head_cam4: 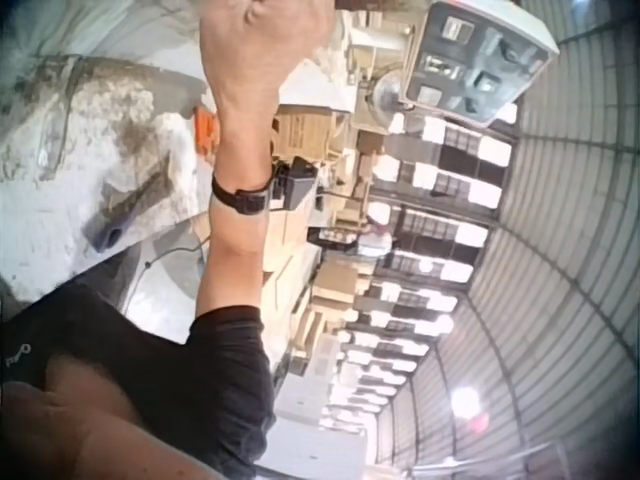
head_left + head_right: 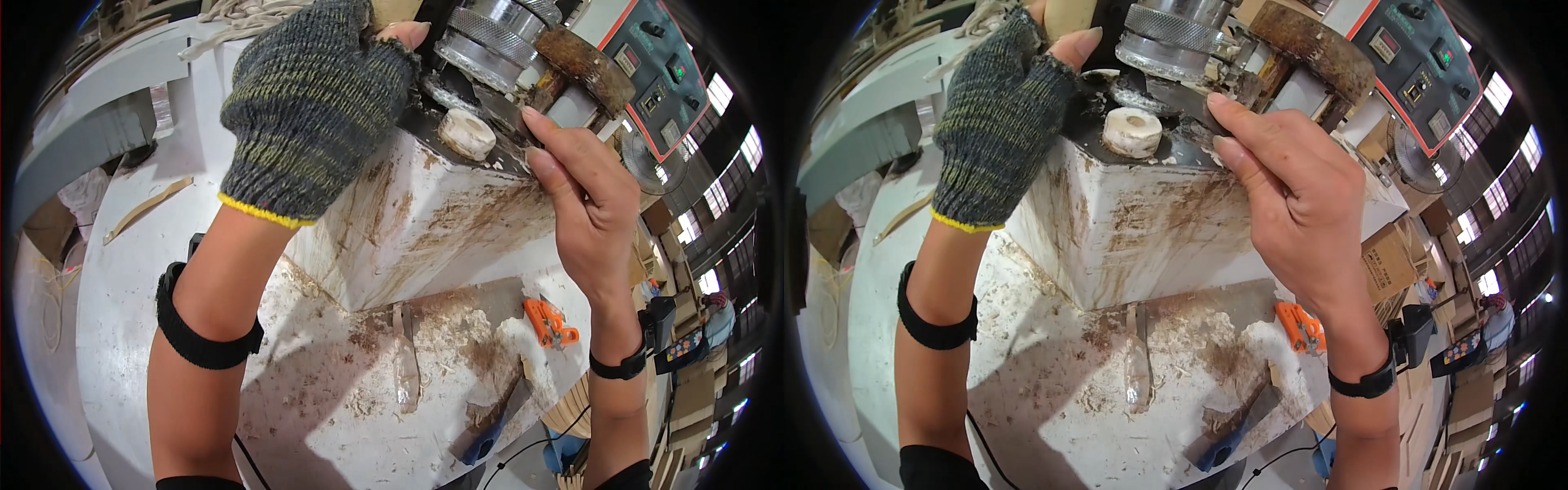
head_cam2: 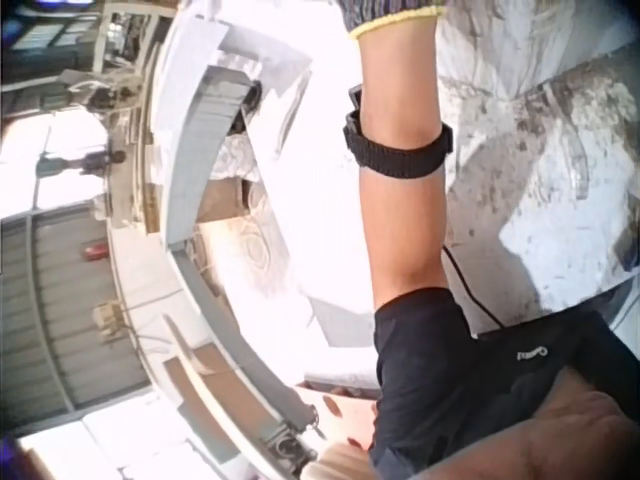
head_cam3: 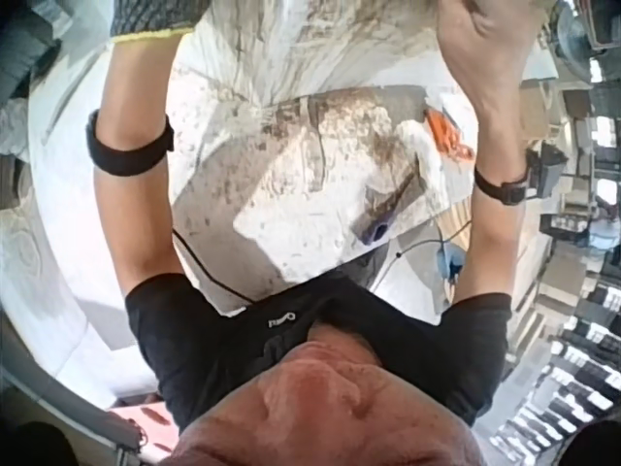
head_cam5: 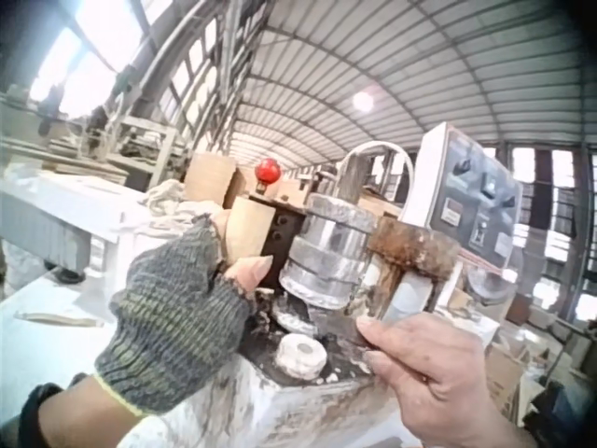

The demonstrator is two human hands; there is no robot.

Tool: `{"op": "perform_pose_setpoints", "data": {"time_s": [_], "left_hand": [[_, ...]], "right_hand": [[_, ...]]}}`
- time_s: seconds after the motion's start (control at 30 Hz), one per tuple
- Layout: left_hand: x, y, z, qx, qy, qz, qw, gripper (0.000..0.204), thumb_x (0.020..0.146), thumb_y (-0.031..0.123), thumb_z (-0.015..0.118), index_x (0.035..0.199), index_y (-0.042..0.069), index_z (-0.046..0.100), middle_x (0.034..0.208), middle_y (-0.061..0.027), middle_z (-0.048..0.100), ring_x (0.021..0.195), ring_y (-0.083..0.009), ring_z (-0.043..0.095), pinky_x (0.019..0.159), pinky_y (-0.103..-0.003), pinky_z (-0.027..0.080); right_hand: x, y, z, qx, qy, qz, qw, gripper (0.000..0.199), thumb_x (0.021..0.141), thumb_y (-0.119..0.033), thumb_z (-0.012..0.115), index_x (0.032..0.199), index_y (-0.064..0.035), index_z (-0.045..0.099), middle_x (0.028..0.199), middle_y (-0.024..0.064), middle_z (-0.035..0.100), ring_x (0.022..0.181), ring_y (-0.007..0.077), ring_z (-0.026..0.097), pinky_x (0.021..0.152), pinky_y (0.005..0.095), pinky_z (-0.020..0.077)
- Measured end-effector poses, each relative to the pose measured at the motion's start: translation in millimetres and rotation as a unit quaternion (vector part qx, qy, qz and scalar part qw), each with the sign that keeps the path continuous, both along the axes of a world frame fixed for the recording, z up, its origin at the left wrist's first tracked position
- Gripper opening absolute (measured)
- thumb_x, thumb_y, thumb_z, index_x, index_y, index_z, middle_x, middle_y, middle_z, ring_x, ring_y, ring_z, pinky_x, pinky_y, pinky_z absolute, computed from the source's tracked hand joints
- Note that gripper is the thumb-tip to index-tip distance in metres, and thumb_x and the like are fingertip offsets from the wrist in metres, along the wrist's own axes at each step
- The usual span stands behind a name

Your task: Scraping and cleaning glue or residue from a woodworking machine using a scraper and cleaning solvent.

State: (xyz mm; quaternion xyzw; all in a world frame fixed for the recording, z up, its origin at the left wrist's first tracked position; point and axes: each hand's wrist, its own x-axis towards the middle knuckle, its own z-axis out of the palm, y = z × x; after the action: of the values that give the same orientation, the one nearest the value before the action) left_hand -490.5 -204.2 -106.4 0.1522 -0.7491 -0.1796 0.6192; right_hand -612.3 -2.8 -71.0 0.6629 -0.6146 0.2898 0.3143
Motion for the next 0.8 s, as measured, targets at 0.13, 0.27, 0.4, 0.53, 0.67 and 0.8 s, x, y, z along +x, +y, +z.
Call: {"op": "perform_pose_setpoints", "data": {"time_s": [0.13, 0.27, 0.4, 0.53, 0.67, 0.8], "left_hand": [[3.1, -5.0, -2.8, -0.039, 0.030, -0.036, 0.998, 0.037, 0.091, 0.036, 0.067, 0.109, 0.005, 0.065, 0.072, -0.0023, 0.061, 0.063, -0.0070, 0.054, 0.058, -0.025, 0.045], [3.5, 1.4, -1.6, -0.022, 0.051, -0.065, 0.996, 0.033, 0.092, 0.032, 0.065, 0.107, 0.003, 0.065, 0.073, -0.0049, 0.062, 0.064, -0.0104, 0.056, 0.060, -0.027, 0.047], [9.6, 9.1, 3.1, -0.009, 0.060, -0.086, 0.994, 0.030, 0.092, 0.028, 0.064, 0.105, 0.001, 0.064, 0.074, -0.0075, 0.064, 0.065, -0.0138, 0.059, 0.061, -0.030, 0.048], [13.4, 16.7, 11.7, 0.022, 0.070, -0.125, 0.989, 0.027, 0.092, 0.024, 0.062, 0.103, -0.001, 0.063, 0.075, -0.0101, 0.065, 0.067, -0.0172, 0.062, 0.063, -0.032, 0.050], [14.5, 21.5, 16.3, 0.051, 0.071, -0.153, 0.984, 0.025, 0.092, 0.020, 0.061, 0.101, -0.003, 0.063, 0.076, -0.0121, 0.066, 0.068, -0.0198, 0.064, 0.064, -0.034, 0.051], [9.6, 21.9, 16.0, 0.087, 0.062, -0.138, 0.985, 0.027, 0.092, 0.021, 0.062, 0.104, -0.003, 0.063, 0.077, -0.0121, 0.067, 0.069, -0.0192, 0.064, 0.065, -0.034, 0.051]], "right_hand": [[2.4, -2.0, 6.5, 0.025, -0.053, -0.006, 0.998, 0.027, 0.086, 0.000, 0.068, 0.112, -0.0035, 0.070, 0.079, 0.0065, 0.064, 0.067, 0.0125, 0.056, 0.061, 0.0253, 0.0443], [5.3, -1.6, 16.3, 0.064, -0.141, -0.006, 0.988, 0.023, 0.090, -0.006, 0.066, 0.113, -0.0002, 0.069, 0.087, 0.0024, 0.065, 0.075, 0.0063, 0.054, 0.067, 0.0206, 0.0425], [1.0, -4.6, 29.8, 0.125, -0.176, -0.001, 0.976, 0.025, 0.093, -0.016, 0.065, 0.112, -0.0001, 0.068, 0.083, -0.0016, 0.061, 0.071, 0.0024, 0.049, 0.061, 0.0173, 0.0370], [1.7, -6.9, 51.6, 0.219, -0.328, -0.009, 0.919, 0.027, 0.093, -0.025, 0.064, 0.108, -0.0027, 0.067, 0.067, -0.0061, 0.047, 0.054, 0.0004, 0.036, 0.046, 0.0188, 0.0248], [4.2, -8.5, 66.8, 0.283, -0.385, -0.029, 0.878, 0.028, 0.093, -0.027, 0.062, 0.106, -0.0032, 0.066, 0.068, -0.0036, 0.050, 0.052, 0.0007, 0.038, 0.043, 0.0175, 0.0240], [2.8, -7.3, 78.0, 0.318, -0.423, -0.051, 0.847, 0.026, 0.092, -0.028, 0.062, 0.103, -0.0046, 0.066, 0.068, -0.0027, 0.051, 0.051, 0.0004, 0.040, 0.041, 0.0157, 0.0239]]}}
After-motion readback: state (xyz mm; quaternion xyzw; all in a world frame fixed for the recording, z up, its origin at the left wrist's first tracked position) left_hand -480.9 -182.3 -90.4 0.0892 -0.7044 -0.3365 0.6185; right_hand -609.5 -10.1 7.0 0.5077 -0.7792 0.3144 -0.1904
